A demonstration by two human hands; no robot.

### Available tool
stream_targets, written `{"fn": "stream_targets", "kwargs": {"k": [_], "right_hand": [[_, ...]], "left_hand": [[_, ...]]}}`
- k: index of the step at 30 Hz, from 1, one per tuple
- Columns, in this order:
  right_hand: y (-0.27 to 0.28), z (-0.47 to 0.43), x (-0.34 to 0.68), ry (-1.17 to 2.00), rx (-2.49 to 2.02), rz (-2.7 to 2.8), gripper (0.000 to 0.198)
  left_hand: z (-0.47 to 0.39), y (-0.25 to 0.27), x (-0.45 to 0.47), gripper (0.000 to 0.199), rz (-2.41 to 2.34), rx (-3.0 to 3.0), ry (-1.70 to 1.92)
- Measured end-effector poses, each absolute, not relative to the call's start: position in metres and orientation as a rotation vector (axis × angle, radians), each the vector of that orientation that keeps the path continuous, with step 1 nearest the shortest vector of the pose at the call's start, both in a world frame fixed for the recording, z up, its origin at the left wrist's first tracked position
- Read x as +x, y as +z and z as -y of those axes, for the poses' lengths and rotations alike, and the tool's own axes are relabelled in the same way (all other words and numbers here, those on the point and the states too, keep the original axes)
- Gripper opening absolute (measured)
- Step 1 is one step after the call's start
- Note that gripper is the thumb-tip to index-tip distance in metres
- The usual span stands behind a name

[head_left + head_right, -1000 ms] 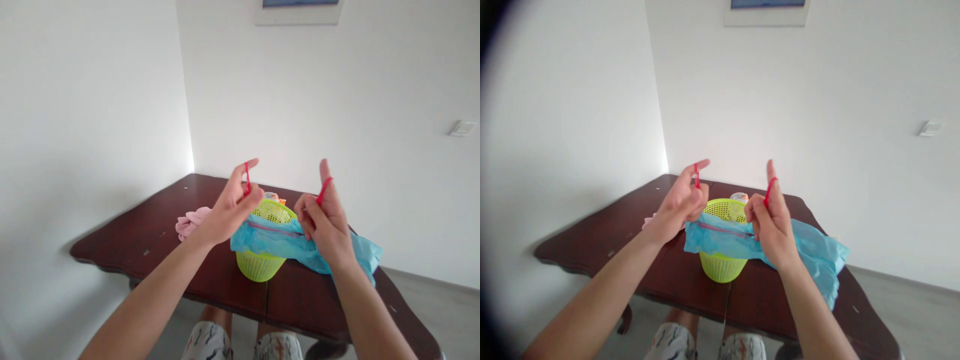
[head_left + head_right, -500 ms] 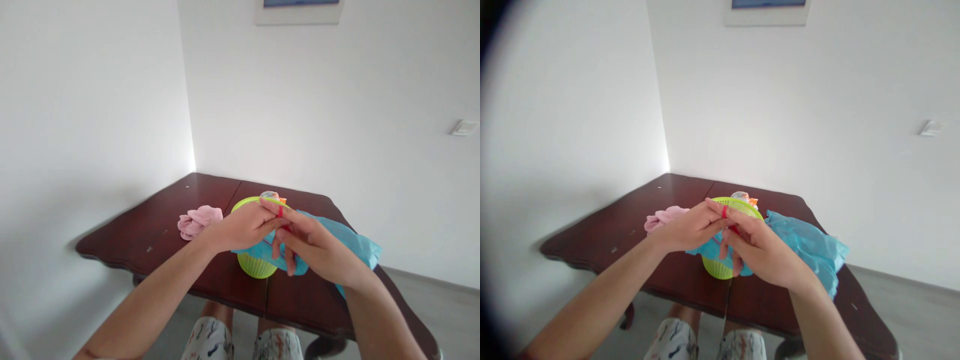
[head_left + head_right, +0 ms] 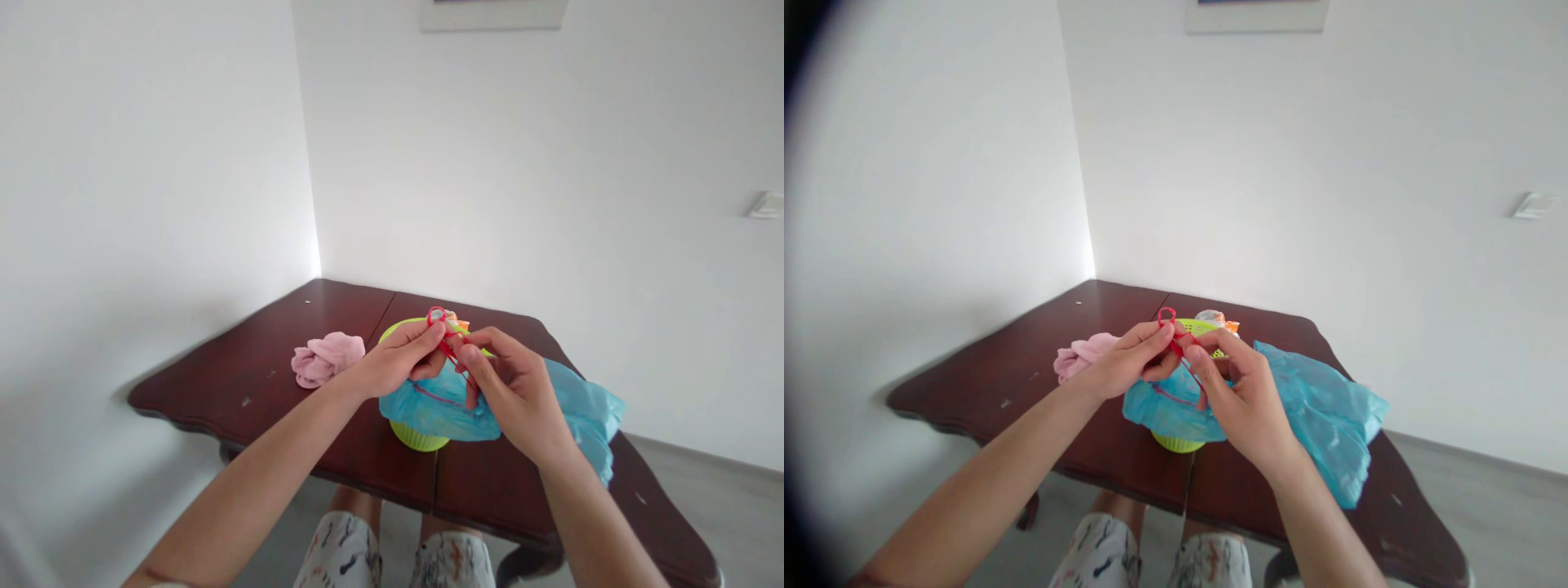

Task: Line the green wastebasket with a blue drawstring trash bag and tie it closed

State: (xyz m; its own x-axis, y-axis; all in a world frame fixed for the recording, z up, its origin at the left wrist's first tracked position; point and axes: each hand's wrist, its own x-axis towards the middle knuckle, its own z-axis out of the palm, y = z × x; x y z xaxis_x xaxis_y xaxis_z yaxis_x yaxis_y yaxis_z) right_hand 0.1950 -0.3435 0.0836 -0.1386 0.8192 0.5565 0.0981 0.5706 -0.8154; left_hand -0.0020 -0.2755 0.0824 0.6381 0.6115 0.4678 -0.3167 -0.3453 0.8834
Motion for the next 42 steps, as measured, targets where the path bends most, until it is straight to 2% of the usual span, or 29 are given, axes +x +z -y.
{"fn": "stream_targets", "kwargs": {"k": [9,13,17,19,30,35,42], "right_hand": [[0.07,0.334,0.184,0.532,-0.858,1.532,0.049],[0.059,0.333,0.186,0.197,-0.846,1.497,0.035],[0.046,0.336,0.192,-0.186,-0.632,1.566,0.01],[0.041,0.337,0.194,-0.26,-0.557,1.62,0.014],[0.019,0.339,0.2,-0.31,-0.72,1.839,0.018],[0.015,0.338,0.203,-0.264,-0.787,1.827,0.019],[0.02,0.343,0.199,-0.088,-0.814,1.896,0.023]], "left_hand": [[0.286,0.071,0.012,0.059,-0.388,1.492,0.986],[0.286,0.071,0.014,0.065,-0.389,1.399,1.059],[0.285,0.073,0.011,0.065,-0.4,1.33,1.045],[0.284,0.073,0.009,0.062,-0.393,1.296,1.033],[0.27,0.07,-0.006,0.054,-0.268,1.267,1.022],[0.289,0.087,-0.017,0.054,-0.279,1.699,1.059],[0.307,0.106,-0.03,0.035,-0.524,2.578,1.26]]}}
